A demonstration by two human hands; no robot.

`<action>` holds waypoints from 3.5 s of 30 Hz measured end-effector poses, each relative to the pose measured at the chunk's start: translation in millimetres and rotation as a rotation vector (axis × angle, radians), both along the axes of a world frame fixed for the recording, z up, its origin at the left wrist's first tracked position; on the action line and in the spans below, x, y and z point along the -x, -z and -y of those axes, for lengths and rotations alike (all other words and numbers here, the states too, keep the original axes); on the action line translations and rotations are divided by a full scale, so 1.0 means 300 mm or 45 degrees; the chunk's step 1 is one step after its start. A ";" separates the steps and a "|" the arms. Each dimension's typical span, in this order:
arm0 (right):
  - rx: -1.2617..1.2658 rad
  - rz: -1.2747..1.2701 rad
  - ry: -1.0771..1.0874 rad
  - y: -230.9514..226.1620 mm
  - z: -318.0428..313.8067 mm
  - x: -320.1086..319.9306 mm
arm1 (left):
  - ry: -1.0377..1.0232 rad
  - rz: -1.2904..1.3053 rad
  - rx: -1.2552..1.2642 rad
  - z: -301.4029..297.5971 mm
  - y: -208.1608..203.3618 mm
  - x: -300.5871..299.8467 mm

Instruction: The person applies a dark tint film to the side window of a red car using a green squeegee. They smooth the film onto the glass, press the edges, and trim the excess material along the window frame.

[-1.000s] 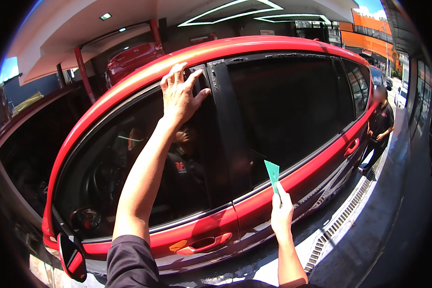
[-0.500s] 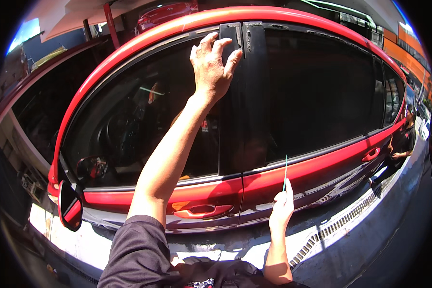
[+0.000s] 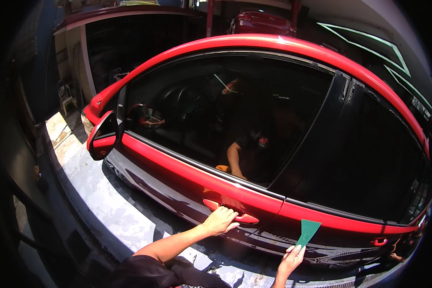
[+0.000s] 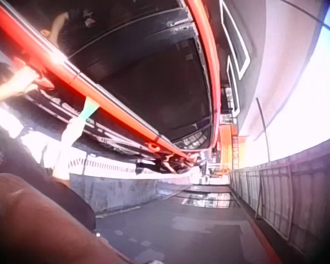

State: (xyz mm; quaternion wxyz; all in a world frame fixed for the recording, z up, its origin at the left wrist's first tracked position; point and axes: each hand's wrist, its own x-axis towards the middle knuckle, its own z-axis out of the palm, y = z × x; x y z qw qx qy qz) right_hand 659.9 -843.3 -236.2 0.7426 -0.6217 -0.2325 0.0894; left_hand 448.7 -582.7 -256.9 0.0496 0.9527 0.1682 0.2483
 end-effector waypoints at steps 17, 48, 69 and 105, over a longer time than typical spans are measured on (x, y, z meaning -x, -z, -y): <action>-0.164 -0.008 0.405 -0.195 0.114 0.394 | 0.172 -0.093 0.250 0.258 -0.002 0.301; -0.651 -0.375 -0.937 -0.431 0.183 1.122 | 0.501 0.825 -0.346 0.781 -1.615 0.460; -0.895 -0.234 -0.990 -0.371 0.210 1.156 | 0.499 1.029 -1.055 0.845 -1.617 0.479; -0.755 -0.452 -1.018 -0.365 0.239 1.205 | 0.451 0.865 -0.829 0.891 -1.619 0.552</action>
